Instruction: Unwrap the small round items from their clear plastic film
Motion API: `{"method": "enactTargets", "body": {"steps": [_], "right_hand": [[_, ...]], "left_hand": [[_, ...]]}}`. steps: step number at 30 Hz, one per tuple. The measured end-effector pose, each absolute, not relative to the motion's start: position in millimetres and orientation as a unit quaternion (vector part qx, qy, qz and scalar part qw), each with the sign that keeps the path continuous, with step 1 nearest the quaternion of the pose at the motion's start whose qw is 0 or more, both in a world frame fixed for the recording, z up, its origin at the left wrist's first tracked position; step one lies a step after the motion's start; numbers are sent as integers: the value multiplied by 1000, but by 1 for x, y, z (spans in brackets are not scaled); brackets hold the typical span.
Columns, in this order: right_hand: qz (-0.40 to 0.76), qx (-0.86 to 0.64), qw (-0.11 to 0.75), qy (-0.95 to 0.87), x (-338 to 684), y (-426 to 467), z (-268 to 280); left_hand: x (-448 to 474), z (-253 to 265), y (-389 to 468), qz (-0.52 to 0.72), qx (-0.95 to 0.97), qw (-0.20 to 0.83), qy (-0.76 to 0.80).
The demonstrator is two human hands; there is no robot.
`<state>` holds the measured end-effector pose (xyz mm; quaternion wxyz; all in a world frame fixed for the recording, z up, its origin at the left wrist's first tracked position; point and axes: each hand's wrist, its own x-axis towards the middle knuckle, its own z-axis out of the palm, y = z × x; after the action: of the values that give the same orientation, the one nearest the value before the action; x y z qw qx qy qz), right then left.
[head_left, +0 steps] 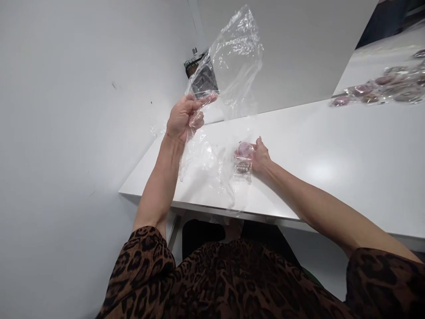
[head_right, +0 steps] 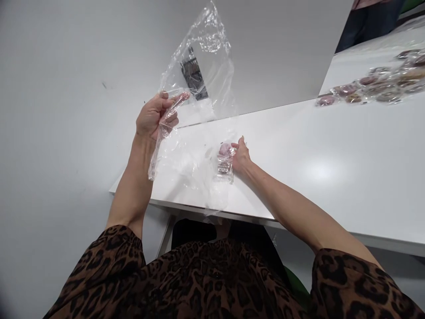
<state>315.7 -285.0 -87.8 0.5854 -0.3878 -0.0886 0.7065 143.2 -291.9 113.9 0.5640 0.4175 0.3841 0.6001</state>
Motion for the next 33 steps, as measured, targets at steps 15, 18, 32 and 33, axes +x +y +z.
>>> {"method": "enactTargets", "body": {"steps": [15,18,32,33], "right_hand": [[467,-549,569,-397,337,-275,-92],[412,-566,462,-545,344,-275,-92],[441,-533,385,-610,361,-279,-78],[472,-502,392,-609,363,-282,-72]], "left_hand": [[138,170,-312,587,529,470,395],[126,180,-314,602,552,432,384],[-8,76,-322,687,351,422,477],[-23,59,-319,689,329,424,487]]}}
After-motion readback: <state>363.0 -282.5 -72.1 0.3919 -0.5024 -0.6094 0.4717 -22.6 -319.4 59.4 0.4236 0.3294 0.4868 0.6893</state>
